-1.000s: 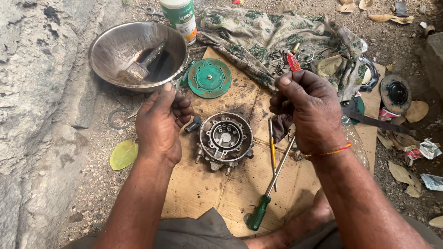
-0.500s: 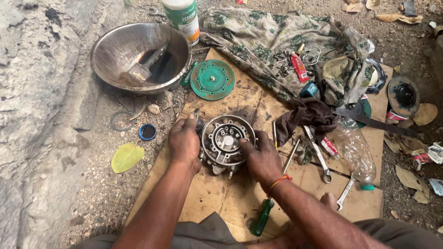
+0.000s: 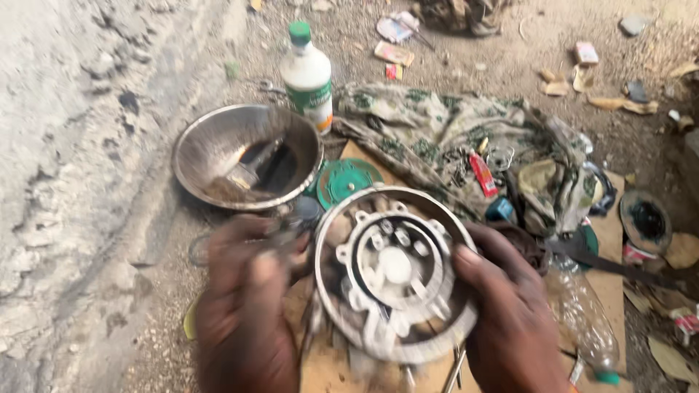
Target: The person disassembles a circular mechanical component using a screwdriver to remove screws. They handle small screws, a metal ring, and internal plates, using a metal rod and a cloth to manipulate and clean the components.
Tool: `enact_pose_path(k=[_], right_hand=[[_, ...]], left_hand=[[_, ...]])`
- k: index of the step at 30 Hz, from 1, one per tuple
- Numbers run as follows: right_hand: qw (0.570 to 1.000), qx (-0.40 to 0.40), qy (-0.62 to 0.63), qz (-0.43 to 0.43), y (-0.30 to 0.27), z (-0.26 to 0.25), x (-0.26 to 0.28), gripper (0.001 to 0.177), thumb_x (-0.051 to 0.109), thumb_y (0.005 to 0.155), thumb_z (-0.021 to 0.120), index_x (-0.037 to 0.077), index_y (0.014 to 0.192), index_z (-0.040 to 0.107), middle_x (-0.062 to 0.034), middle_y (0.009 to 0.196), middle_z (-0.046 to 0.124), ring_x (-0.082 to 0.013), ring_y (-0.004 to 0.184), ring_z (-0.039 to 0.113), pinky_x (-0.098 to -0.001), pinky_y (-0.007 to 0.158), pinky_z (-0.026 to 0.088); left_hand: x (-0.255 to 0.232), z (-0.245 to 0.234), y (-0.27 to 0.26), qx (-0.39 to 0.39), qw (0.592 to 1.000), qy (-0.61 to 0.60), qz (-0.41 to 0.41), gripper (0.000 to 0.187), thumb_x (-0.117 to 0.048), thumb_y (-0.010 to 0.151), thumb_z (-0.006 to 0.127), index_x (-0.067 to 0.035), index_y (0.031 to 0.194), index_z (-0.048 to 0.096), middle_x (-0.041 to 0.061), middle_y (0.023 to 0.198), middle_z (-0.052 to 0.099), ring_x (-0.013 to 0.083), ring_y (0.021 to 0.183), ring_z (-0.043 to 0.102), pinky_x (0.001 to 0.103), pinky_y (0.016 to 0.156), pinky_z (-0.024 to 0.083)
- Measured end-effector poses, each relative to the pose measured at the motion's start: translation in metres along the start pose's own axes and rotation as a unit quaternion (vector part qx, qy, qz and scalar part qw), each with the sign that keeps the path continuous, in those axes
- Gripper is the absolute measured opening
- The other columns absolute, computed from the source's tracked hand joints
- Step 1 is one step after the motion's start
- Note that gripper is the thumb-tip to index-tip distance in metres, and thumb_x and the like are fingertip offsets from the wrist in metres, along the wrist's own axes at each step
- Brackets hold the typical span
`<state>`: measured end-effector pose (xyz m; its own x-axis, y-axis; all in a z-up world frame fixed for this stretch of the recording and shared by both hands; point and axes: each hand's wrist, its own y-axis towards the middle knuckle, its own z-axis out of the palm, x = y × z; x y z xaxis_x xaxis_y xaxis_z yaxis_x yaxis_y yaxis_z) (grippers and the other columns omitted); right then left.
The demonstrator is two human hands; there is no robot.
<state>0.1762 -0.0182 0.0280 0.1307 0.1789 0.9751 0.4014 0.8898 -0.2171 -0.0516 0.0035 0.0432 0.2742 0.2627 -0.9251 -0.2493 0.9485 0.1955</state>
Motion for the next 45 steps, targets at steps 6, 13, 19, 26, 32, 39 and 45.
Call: enact_pose_path(k=[6, 13, 19, 26, 32, 39, 45], right_hand=[[0.999, 0.026, -0.029, 0.015, -0.034, -0.042, -0.01, 0.05, 0.021, 0.09, 0.059, -0.007, 0.131, 0.066, -0.0181, 0.125, 0.073, -0.0249, 0.117, 0.066, -0.0347, 0.104, 0.044], [1.0, 0.014, 0.01, -0.012, -0.018, -0.028, -0.037, 0.05, 0.021, 0.092, 0.058, -0.007, 0.133, 0.064, -0.0181, 0.125, 0.071, -0.0247, 0.118, 0.063, -0.0346, 0.105, 0.042], [1.0, 0.019, 0.014, 0.004, -0.04, -0.03, -0.025, 0.05, 0.021, 0.093, 0.057, -0.007, 0.134, 0.062, -0.0181, 0.124, 0.07, -0.0246, 0.119, 0.061, -0.0346, 0.106, 0.04], [0.968, 0.022, -0.003, 0.248, -0.005, 0.01, -0.09, 0.054, 0.028, 0.09, 0.064, 0.009, 0.14, 0.055, -0.0073, 0.12, 0.07, -0.0205, 0.103, 0.065, -0.0402, 0.082, 0.053], [0.873, 0.103, -0.473, 0.065, 0.025, -0.016, -0.095, 0.042, 0.037, 0.09, 0.071, 0.017, 0.127, 0.071, -0.0136, 0.109, 0.076, -0.0253, 0.096, 0.075, -0.0368, 0.088, 0.056], [0.679, 0.086, -0.725, 0.075, 0.045, -0.057, -0.068, 0.03, 0.039, 0.09, 0.064, 0.021, 0.108, 0.081, -0.0159, 0.112, 0.078, -0.0336, 0.101, 0.075, -0.0452, 0.092, 0.06], [0.671, 0.129, -0.723, 0.099, 0.036, -0.044, -0.108, 0.046, 0.044, 0.081, 0.075, 0.007, 0.108, 0.078, -0.0215, 0.114, 0.073, -0.0366, 0.107, 0.071, -0.0446, 0.097, 0.056]], left_hand=[[-0.018, -0.057, 0.008, -0.015, 0.991, -0.039, -0.123, 0.032, -0.021, 0.104, 0.058, 0.005, 0.086, 0.06, 0.024, 0.096, 0.07, 0.0279, 0.076, 0.07, 0.04, 0.063, 0.062], [-0.007, -0.043, 0.004, -0.04, 0.987, -0.062, -0.143, 0.026, -0.02, 0.106, 0.056, 0.005, 0.099, 0.062, 0.017, 0.092, 0.067, 0.0223, 0.076, 0.065, 0.035, 0.065, 0.056], [0.017, -0.018, -0.017, -0.065, 0.967, -0.133, -0.207, 0.026, -0.019, 0.107, 0.053, 0.004, 0.111, 0.063, 0.011, 0.089, 0.064, 0.0174, 0.075, 0.06, 0.032, 0.068, 0.05], [0.106, -0.013, 0.008, -0.052, 0.938, -0.123, -0.32, 0.021, -0.023, 0.1, 0.055, -0.007, 0.103, 0.068, 0.002, 0.088, 0.071, 0.0123, 0.076, 0.065, 0.03, 0.074, 0.055], [0.168, -0.037, 0.002, -0.044, 0.946, -0.037, -0.318, 0.02, -0.027, 0.104, 0.057, -0.01, 0.1, 0.067, -0.003, 0.079, 0.065, 0.0073, 0.063, 0.055, 0.024, 0.061, 0.047], [0.182, -0.04, -0.005, -0.055, 0.949, 0.002, -0.311, 0.021, -0.026, 0.101, 0.062, -0.008, 0.092, 0.069, -0.004, 0.078, 0.065, 0.0056, 0.064, 0.052, 0.023, 0.061, 0.046], [0.177, -0.037, -0.003, -0.051, 0.956, 0.005, -0.289, 0.021, -0.025, 0.099, 0.063, -0.007, 0.091, 0.069, -0.003, 0.076, 0.065, 0.0052, 0.064, 0.053, 0.022, 0.06, 0.045]])
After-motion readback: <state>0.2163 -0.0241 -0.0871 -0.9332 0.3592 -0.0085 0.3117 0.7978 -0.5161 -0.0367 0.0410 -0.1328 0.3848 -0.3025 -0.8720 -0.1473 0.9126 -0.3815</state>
